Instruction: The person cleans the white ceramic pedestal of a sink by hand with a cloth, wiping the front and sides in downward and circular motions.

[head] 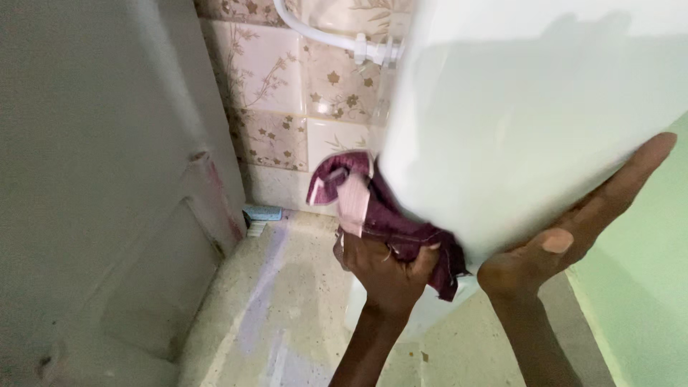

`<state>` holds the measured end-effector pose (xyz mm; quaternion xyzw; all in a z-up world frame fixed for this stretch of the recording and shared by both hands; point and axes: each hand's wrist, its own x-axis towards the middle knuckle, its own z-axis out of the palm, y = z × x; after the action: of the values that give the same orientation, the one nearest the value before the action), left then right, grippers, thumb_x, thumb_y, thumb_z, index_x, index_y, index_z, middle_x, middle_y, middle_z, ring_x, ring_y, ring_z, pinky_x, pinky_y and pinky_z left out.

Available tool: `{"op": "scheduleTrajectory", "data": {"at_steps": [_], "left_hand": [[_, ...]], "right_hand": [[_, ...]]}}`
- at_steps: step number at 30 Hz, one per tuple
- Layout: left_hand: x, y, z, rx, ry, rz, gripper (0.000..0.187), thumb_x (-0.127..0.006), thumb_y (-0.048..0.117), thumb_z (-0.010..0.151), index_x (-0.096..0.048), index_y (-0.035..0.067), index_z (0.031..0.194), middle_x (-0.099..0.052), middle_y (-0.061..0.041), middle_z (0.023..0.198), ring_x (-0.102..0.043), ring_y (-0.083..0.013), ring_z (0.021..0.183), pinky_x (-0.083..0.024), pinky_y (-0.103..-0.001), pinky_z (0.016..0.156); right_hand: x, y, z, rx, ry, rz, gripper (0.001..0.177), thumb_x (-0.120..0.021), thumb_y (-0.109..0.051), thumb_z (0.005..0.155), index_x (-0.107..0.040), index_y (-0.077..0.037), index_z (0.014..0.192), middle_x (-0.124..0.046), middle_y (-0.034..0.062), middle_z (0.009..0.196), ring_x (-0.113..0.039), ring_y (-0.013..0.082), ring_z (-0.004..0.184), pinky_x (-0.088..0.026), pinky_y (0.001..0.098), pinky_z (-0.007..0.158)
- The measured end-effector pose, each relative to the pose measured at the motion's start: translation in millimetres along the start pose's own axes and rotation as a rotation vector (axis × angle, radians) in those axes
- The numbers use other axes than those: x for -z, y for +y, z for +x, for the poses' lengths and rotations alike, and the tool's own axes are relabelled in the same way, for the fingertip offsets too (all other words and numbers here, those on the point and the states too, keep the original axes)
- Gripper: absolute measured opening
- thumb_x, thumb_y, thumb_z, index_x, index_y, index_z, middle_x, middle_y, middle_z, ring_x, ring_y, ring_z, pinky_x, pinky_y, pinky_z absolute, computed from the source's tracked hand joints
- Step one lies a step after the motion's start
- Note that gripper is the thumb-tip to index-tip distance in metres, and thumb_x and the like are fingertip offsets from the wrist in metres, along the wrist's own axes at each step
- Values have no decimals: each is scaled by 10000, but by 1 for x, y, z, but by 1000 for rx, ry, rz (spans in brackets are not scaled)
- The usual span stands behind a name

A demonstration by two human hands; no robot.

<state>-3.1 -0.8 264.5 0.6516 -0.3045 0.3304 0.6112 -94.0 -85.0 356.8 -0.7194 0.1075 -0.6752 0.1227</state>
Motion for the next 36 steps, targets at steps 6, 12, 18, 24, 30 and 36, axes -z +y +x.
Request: {"op": "scheduleTrajectory", "data": {"at_steps": [6, 12, 18, 24, 30, 36], "left_hand": [[0, -101, -143, 56, -133, 44, 677, -585, 583, 974, -623, -47, 1222, -630, -212, 1221, -544, -456, 1196, -303, -681, 1040], [22, -117, -193, 660, -410, -53, 677, -550, 516, 1027, -513, -99, 1308, -471, -299, 1338, -406, -511, 1294, -231, -679, 1100], [9, -27, -92, 552, -345, -77, 687, -515, 449, 1080, -402, -152, 1394, -312, -386, 1455, -268, -566, 1393, -158, -678, 1160], [9, 105, 99, 9, -213, 54, 707, -480, 383, 1132, -292, -204, 1480, -152, -473, 1573, -130, -620, 1491, -86, -677, 1220], [-6, 190, 167, -506, 5, 299, 557, -450, 466, 1106, -583, 16, 1406, -71, -270, 1657, -43, -577, 1527, -1, -761, 1243], [-17, 134, 96, -796, -236, 374, 352, -517, 481, 1101, -804, 281, 1144, -182, 31, 1774, -36, -511, 1610, 36, -728, 1298]], "right_hand": [[0, 6, -18, -4, -35, 87, 998, -249, -839, 1009, 69, -181, 1689, -17, 93, 1753, -107, 240, 1658, -169, 433, 1361], [7, -4, -43, -132, -72, 11, 1102, -206, -909, 938, 93, -154, 1683, 51, 148, 1759, -24, 312, 1645, -92, 535, 1373], [44, -51, -65, -335, -215, 251, 1032, -243, -801, 1000, 18, -55, 1664, 23, 213, 1781, 15, 387, 1669, -16, 575, 1335], [77, -52, -102, -504, -277, 383, 1056, -288, -823, 953, -91, -36, 1629, -52, 204, 1756, -60, 381, 1638, -59, 562, 1313], [87, -8, -155, -686, -293, 490, 1084, -333, -845, 907, -199, -17, 1594, -127, 195, 1731, -136, 374, 1607, -102, 550, 1290], [61, 51, -249, -847, -340, 632, 1117, -379, -867, 860, -308, 2, 1559, -202, 186, 1707, -211, 368, 1577, -145, 537, 1268]]}}
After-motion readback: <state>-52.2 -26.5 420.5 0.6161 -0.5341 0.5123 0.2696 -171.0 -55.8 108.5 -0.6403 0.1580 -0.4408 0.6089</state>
